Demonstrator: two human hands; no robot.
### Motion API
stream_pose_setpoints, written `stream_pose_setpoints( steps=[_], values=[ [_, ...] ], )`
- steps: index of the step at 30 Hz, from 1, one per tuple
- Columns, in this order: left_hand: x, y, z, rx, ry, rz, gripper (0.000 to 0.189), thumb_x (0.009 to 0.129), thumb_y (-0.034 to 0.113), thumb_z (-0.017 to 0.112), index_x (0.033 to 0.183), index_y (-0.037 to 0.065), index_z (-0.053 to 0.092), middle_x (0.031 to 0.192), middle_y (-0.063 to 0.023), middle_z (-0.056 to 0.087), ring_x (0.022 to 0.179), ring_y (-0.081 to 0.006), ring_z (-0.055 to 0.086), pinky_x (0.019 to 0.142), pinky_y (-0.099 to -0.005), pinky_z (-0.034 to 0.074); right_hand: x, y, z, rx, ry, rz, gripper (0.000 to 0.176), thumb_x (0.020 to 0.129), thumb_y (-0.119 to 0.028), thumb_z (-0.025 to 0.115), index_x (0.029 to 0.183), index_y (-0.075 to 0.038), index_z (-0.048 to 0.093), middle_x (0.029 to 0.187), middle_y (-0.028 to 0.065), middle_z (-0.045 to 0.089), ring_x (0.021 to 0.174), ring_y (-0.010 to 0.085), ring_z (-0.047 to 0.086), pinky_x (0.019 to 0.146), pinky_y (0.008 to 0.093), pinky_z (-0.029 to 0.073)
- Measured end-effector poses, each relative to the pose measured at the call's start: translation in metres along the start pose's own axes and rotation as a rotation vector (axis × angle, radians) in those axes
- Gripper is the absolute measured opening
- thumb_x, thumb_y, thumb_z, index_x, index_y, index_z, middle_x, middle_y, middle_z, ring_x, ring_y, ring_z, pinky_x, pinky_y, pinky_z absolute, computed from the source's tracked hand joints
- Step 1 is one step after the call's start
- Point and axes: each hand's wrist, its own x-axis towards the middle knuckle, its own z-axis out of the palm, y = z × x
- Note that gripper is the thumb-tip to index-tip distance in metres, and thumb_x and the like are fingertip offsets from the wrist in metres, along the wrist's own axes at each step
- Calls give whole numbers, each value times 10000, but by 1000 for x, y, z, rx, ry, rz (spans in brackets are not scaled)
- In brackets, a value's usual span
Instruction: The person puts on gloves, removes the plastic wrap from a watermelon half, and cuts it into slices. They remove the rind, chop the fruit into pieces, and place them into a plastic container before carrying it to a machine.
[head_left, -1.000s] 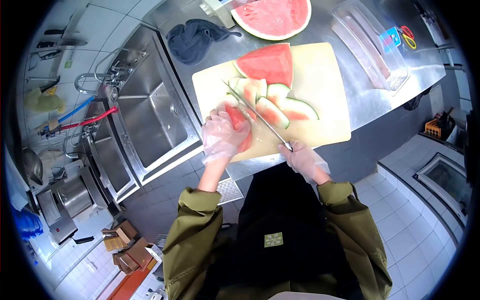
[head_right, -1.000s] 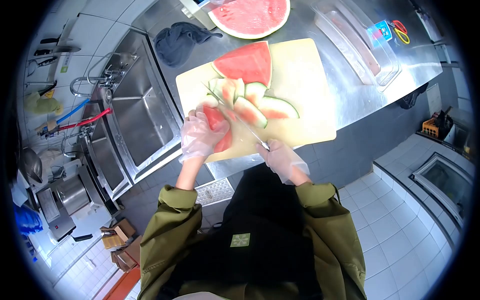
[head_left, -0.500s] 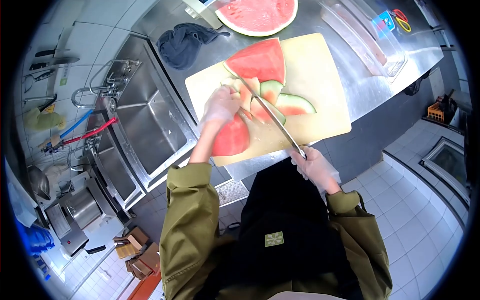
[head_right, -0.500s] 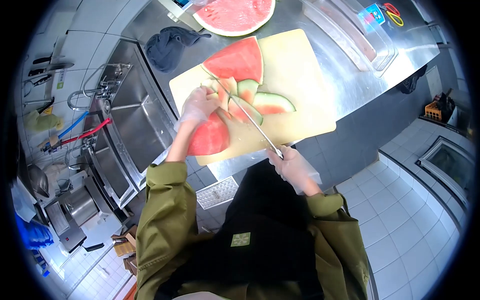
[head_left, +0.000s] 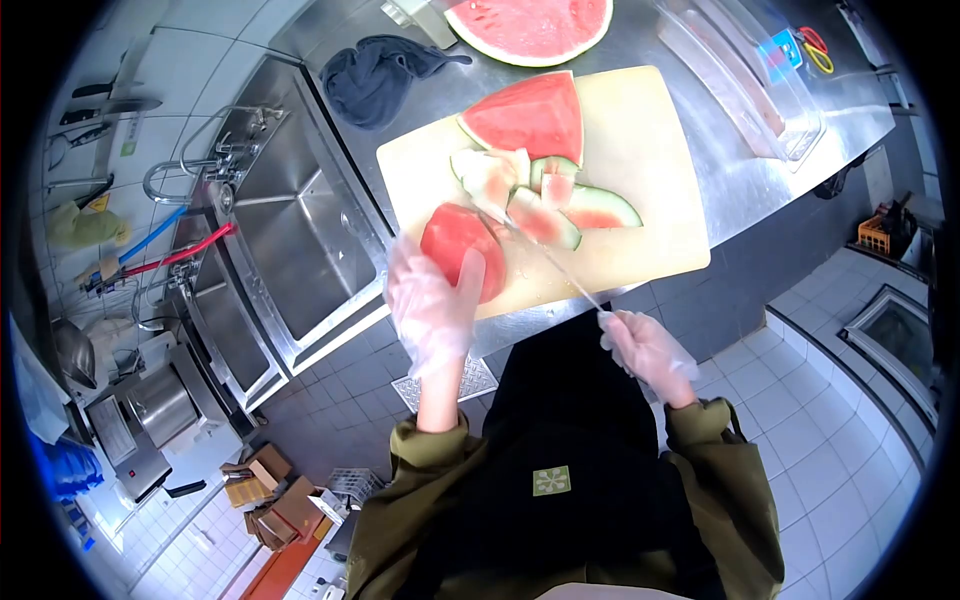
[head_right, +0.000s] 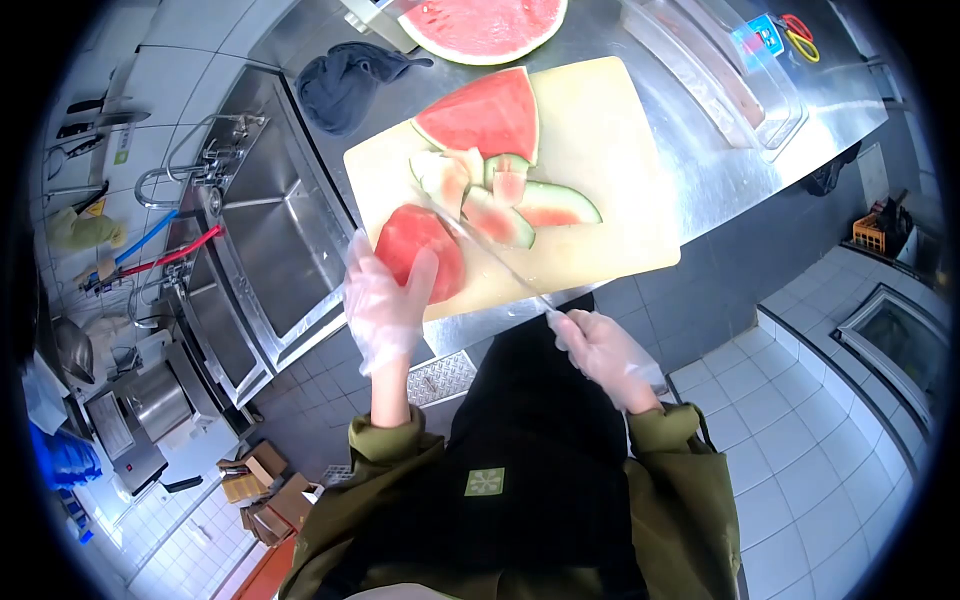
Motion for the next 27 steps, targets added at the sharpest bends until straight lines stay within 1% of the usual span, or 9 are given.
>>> stream_pose_setpoints(
  steps=[2, 5, 8, 11, 15, 19, 21, 24, 27],
  values=[
    [-19, -12, 29, 161, 308, 41, 861, 769, 444, 753, 1392, -25, 388, 1346, -286, 464, 1251, -397, 486, 940, -456, 477, 24, 13, 14, -25, -51, -107, 433, 1012, -395, 487, 952, 8, 636, 726, 39, 590, 637, 141, 553, 639, 295, 463],
    [-29, -23, 71, -101, 431, -5, 1013, 698, 471, 820, 1428, -36, 336, 1437, -287, 368, 1277, -436, 440, 1028, -472, 430, 50, 21, 28, -25, -34, -227, 373, 1024, -332, 477, 1015, 3, 640, 717, 75, 593, 635, 156, 524, 652, 311, 444],
    [-31, -14, 108, -810, 559, -164, 1201, 637, 302, 909, 1495, -7, 128, 1443, -231, 364, 1289, -342, 452, 1031, -450, 442, 64, 16, 22, -124, -94, -136, 335, 1029, -278, 477, 1056, 15, 636, 791, 58, 626, 742, 135, 568, 698, 290, 465],
    [-23, 4, 123, -989, 665, -189, 1195, 608, 133, 924, 1472, 21, 106, 1359, -184, 410, 1223, -277, 477, 988, -427, 469, 73, 34, 29, 18, -103, -129, 303, 1036, -232, 471, 1089, 23, 626, 840, 15, 631, 796, 106, 575, 702, 262, 468],
    [-12, -3, 136, -804, 841, 14, 1070, 606, 97, 909, 1428, 37, 226, 1258, -188, 472, 1120, -292, 538, 906, -406, 510, 78, 51, 36, 434, -170, -130, 272, 1042, -188, 468, 1117, 28, 615, 858, -47, 598, 804, 60, 553, 688, 206, 450],
    [-5, -17, 134, -683, 984, 197, 1037, 584, 108, 917, 1405, 29, 288, 1221, -188, 526, 1057, -292, 594, 857, -393, 536, 66, 38, 37, 376, -115, -182, 272, 1041, -228, 477, 1073, -2, 625, 792, -71, 542, 690, 15, 476, 631, 183, 411],
    [-1, -25, 125, -643, 955, 255, 1054, 587, 109, 916, 1415, 36, 267, 1234, -188, 519, 1066, -293, 592, 866, -398, 535, 65, 36, 30, 346, -182, -60, 260, 1046, -207, 468, 1103, -9, 628, 814, -71, 545, 731, 10, 491, 647, 167, 414],
    [2, -48, 111, -632, 709, 279, 1080, 592, 111, 915, 1430, 46, 237, 1252, -189, 509, 1079, -296, 590, 878, -405, 533, 73, 48, 39, 517, -161, -160, 251, 1046, -223, 473, 1077, -33, 635, 765, -84, 528, 701, -1, 477, 625, 163, 393],
    [4, -69, 103, -687, 450, 250, 1107, 596, 112, 915, 1445, 56, 206, 1271, -190, 499, 1092, -298, 587, 891, -412, 532, 66, 33, 42, 362, -172, -19, 268, 1038, -249, 486, 1010, -22, 626, 712, -47, 529, 665, 48, 491, 632, 209, 409]
  ],
)
